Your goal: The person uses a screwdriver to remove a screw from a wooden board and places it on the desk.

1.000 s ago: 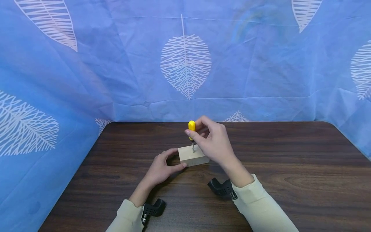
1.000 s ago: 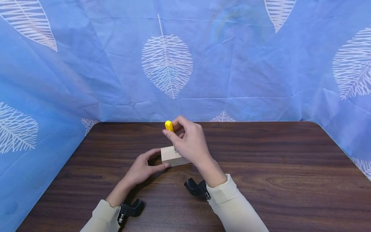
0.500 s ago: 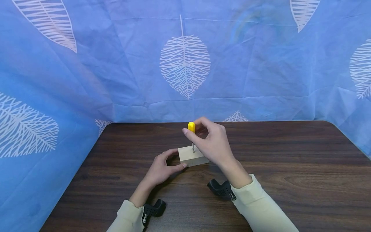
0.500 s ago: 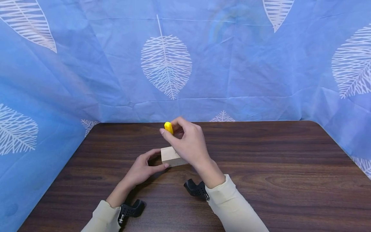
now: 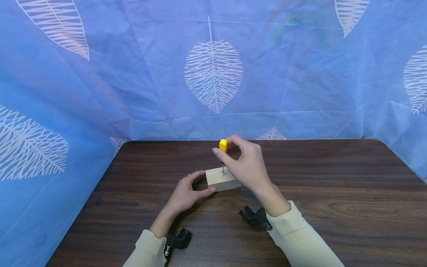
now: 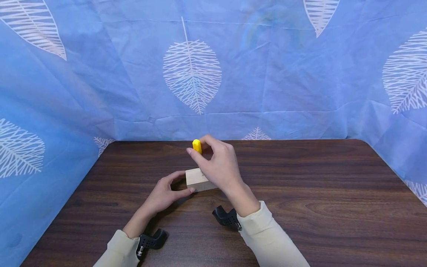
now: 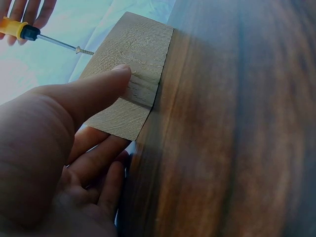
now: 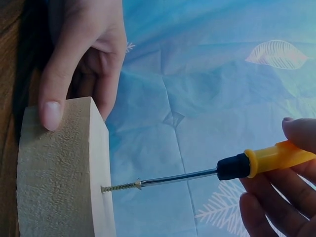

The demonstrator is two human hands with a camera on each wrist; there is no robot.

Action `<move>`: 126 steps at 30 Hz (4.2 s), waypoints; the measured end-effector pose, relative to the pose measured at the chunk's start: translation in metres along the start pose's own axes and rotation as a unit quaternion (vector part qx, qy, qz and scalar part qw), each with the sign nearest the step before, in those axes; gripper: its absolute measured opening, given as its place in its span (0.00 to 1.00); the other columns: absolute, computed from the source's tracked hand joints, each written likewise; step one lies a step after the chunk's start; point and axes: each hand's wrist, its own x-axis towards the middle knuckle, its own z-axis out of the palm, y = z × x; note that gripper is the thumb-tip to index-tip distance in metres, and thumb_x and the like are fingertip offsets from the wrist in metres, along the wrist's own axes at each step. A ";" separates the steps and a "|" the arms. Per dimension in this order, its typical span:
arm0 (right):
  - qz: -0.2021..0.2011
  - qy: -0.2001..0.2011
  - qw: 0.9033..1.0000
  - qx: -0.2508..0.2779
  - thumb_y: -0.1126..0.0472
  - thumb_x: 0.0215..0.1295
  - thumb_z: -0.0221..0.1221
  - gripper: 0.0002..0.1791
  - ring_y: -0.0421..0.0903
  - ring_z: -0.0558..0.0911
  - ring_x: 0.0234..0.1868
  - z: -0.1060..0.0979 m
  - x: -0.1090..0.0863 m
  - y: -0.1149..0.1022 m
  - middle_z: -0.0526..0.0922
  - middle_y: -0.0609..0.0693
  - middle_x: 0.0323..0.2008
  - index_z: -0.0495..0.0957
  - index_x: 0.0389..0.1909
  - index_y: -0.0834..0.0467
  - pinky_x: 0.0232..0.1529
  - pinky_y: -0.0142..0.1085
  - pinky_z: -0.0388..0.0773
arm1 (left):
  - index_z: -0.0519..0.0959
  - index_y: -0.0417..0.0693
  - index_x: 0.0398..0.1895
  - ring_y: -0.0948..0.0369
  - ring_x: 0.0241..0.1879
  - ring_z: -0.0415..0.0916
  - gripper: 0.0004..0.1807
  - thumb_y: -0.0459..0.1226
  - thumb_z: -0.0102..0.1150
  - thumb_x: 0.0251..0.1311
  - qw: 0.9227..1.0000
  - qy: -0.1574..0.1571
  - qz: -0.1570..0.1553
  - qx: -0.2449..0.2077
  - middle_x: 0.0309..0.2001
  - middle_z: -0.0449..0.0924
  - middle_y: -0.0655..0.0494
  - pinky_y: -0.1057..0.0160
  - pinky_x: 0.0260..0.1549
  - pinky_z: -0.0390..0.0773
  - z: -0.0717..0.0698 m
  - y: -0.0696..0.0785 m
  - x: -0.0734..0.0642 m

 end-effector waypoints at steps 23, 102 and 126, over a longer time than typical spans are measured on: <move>0.024 -0.053 0.998 0.009 0.58 0.75 0.68 0.12 0.47 0.95 0.44 -0.009 0.001 -0.004 0.95 0.51 0.47 0.88 0.54 0.57 0.44 0.43 0.90 | 0.80 0.55 0.71 0.45 0.74 0.74 0.33 0.49 0.77 0.64 1.000 -0.001 -0.005 0.007 0.70 0.82 0.51 0.33 0.73 0.70 0.000 -0.001 0.000; -0.052 -0.012 0.998 -0.018 0.60 0.66 0.75 0.11 0.44 0.92 0.38 -0.009 -0.001 -0.001 0.93 0.48 0.38 0.86 0.46 0.57 0.42 0.46 0.88 | 0.80 0.56 0.71 0.47 0.73 0.74 0.33 0.48 0.78 0.64 1.000 -0.001 0.003 -0.009 0.69 0.82 0.53 0.35 0.72 0.71 0.001 0.000 0.000; -0.008 -0.015 1.000 0.009 0.64 0.68 0.70 0.07 0.44 0.92 0.39 -0.011 -0.001 0.000 0.94 0.48 0.38 0.86 0.45 0.56 0.45 0.46 0.87 | 0.80 0.55 0.71 0.47 0.72 0.75 0.33 0.48 0.77 0.64 1.000 0.001 0.003 0.001 0.69 0.82 0.52 0.36 0.71 0.73 0.001 0.001 -0.001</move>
